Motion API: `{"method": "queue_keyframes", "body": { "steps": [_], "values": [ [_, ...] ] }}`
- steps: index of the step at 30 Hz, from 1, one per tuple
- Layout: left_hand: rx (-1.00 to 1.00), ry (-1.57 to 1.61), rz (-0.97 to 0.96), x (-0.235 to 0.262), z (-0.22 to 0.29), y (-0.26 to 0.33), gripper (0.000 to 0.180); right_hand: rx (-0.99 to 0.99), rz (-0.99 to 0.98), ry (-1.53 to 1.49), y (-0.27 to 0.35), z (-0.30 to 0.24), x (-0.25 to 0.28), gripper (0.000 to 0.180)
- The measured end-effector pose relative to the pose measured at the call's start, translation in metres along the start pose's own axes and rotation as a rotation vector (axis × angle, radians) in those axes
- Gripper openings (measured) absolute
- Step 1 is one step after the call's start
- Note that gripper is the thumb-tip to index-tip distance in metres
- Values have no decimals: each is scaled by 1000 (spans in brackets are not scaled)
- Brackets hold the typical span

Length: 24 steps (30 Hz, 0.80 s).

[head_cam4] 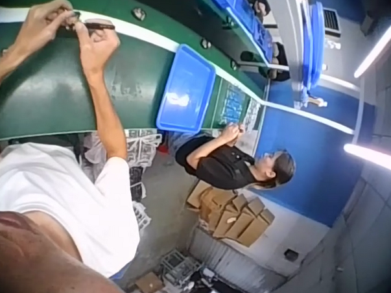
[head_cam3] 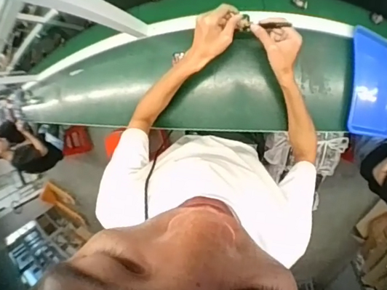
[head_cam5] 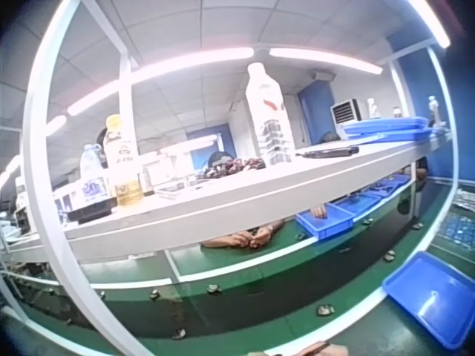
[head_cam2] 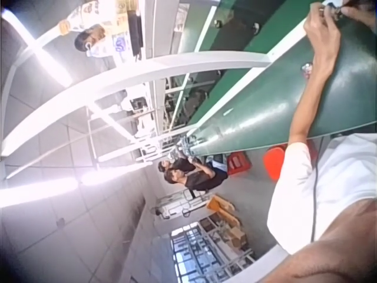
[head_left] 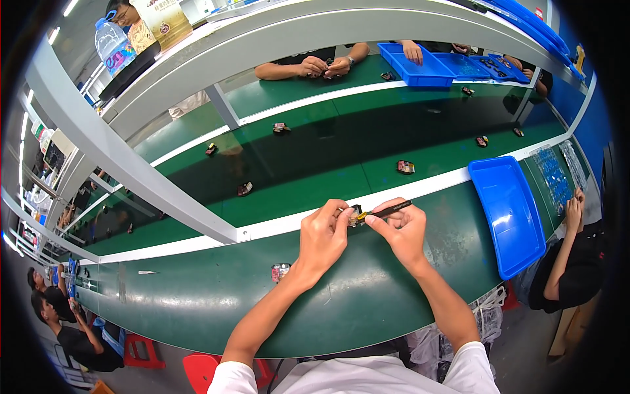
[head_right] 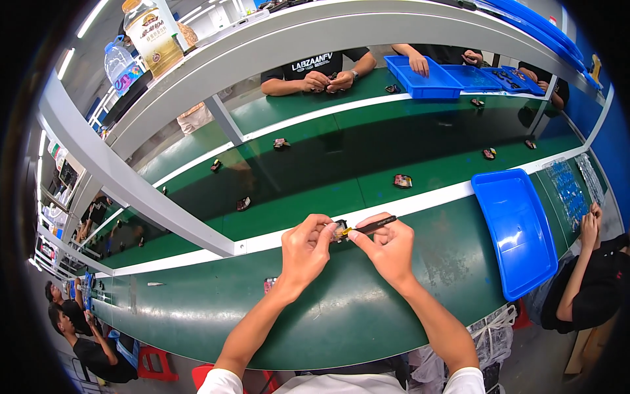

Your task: Assembling small electronic or mechanical components at a workbench.

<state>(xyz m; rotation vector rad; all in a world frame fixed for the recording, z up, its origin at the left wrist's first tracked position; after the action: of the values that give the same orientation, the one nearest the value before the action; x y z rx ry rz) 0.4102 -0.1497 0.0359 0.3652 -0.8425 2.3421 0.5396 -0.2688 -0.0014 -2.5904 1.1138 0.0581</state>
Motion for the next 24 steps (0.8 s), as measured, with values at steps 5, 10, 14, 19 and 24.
{"method": "queue_keyframes", "body": {
  "steps": [5, 10, 14, 19, 24],
  "values": [
    [-13, 18, -1, -1, 4, 2, 7, -142, -3, -212, -3, 12, -1, 16],
    [-153, -100, 62, 1, 21, 6, 7, -186, -11, -193, -2, 14, -1, 16],
    [-214, -119, 108, 1, 23, 10, 7, -193, -19, -169, -2, 13, 1, 17],
    [177, 178, 14, -3, -5, 6, 11, -144, -2, -181, -3, 11, 2, 17],
    [412, 437, -83, -10, -31, 7, 17, -273, -32, -200, -1, 12, 0, 16]
  ]
}}
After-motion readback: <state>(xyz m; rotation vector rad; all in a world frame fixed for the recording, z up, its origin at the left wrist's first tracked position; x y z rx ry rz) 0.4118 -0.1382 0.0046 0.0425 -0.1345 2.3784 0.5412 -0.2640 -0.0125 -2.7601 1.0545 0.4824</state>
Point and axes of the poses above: each hand's wrist, its own y-axis away from the middle knuckle, its own x-axis out of the back of the hand, z = x × y, the point moved 10 cm from there along -y, towards the middle knuckle, and after that the axes turned 1 degree about -x, right-handed, at the moved point
